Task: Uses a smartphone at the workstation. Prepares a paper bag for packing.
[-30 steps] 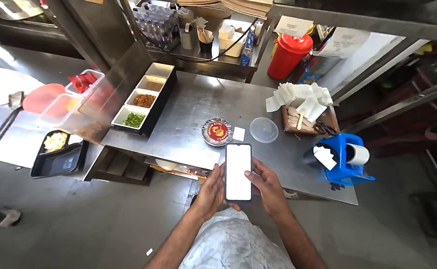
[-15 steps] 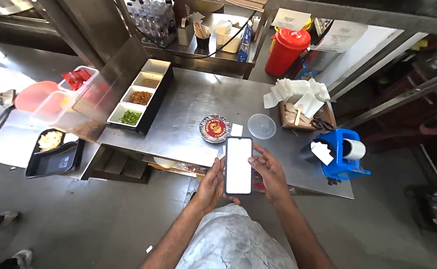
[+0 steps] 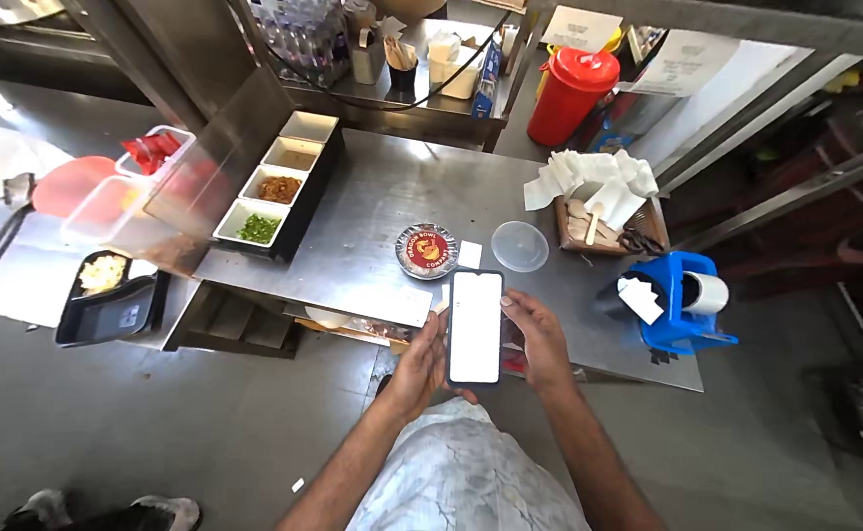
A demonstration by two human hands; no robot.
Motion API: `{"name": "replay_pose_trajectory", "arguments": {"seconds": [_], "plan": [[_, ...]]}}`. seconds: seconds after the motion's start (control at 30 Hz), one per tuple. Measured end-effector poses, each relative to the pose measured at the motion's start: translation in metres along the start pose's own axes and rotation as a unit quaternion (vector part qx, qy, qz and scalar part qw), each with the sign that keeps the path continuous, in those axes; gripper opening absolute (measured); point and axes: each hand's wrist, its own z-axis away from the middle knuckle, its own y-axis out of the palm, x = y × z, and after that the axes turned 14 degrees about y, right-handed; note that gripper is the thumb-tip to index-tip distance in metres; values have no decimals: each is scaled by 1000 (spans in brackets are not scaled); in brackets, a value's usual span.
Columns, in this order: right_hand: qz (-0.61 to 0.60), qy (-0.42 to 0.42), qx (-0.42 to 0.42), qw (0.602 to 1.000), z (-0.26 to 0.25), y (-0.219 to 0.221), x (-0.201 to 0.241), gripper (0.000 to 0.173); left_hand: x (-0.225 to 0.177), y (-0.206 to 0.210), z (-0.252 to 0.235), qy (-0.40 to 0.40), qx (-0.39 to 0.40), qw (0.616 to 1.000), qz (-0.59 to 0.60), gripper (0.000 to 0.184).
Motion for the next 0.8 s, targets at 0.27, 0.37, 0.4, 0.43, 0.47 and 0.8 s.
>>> {"name": "replay_pose_trajectory", "arguments": {"seconds": [0.27,0.37,0.4,0.43,0.47,0.8], "plan": [[-10,6,6,1000,-1,-3,-4,29,-1,0,0,-7,-5,1000,2,70],[-8,3,-1,1000,1,-2,-4,29,0,-1,-1,-4,5,1000,11,70],[-8,1,-4,1000,2,-1,-3,29,0,-1,-1,-3,7,1000,12,70],[-6,-1,-5,1000,2,-1,-3,29,0,-1,-1,-3,5,1000,11,70],[-4,-1,-5,1000,2,0,-2,29,0,-1,-1,-5,3,1000,10,70],[6,-19,-13,1000,5,2,-5,28,1,-1,3,-3,3,1000,4,69]]}}
